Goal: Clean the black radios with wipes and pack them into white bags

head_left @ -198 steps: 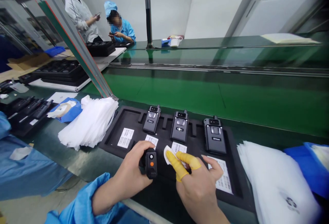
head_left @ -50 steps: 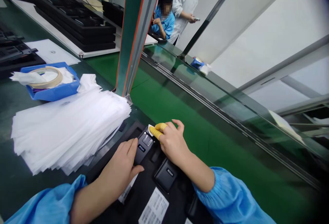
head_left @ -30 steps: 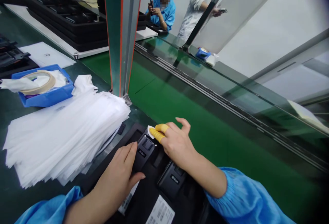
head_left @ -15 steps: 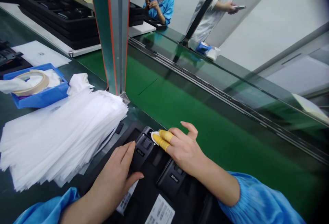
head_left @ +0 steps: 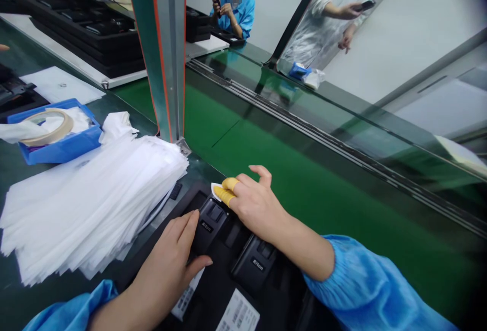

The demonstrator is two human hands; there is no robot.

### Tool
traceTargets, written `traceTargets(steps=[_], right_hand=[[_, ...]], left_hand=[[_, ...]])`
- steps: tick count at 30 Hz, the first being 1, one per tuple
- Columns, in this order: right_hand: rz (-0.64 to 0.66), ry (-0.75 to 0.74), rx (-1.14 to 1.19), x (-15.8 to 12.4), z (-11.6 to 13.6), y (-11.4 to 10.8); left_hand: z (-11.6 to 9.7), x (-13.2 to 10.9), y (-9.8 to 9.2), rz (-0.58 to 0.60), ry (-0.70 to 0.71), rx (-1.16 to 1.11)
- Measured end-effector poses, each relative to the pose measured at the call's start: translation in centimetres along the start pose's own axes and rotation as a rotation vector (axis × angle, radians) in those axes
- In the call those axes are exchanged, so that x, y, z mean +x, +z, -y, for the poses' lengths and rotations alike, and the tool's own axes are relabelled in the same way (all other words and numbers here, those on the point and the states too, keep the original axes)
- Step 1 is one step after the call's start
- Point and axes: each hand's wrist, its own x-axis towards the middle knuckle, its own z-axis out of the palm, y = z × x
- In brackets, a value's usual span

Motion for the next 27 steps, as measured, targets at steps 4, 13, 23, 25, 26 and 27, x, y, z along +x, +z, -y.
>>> traceTargets(steps=[4,13,23,25,26,27], right_hand=[[0.024,0.010,0.030,-0.7,0.0,0.0],[0.015,0.058,0.081,-3.3,-0.4,-0.8],[-0.026,0.083,0.008,-3.4,-0.8,-2.0],[-0.017,0.038,0.011,-2.7,-0.2,-1.8],[-0.010,0.011,0.014,-2.4,0.1,-1.7],[-0.003,-0.015,0.018,-2.1,0.4,-1.5]], left_hand=[[-0.1,0.1,-0.2,0.012,0.012,0.007],[-0.1,0.2,-0.2,-0.015,-0.005,-0.021],[-0.2,0.2,-0.4,0.012,-0.005,-0.006],[-0.2,0.2,-0.5,0.012,-0.012,-0.023],[-0.2,0.3,-0.5,0.009,-0.012,-0.026],[-0.2,0.3,-0.5,0.007,-0.011,-0.025]])
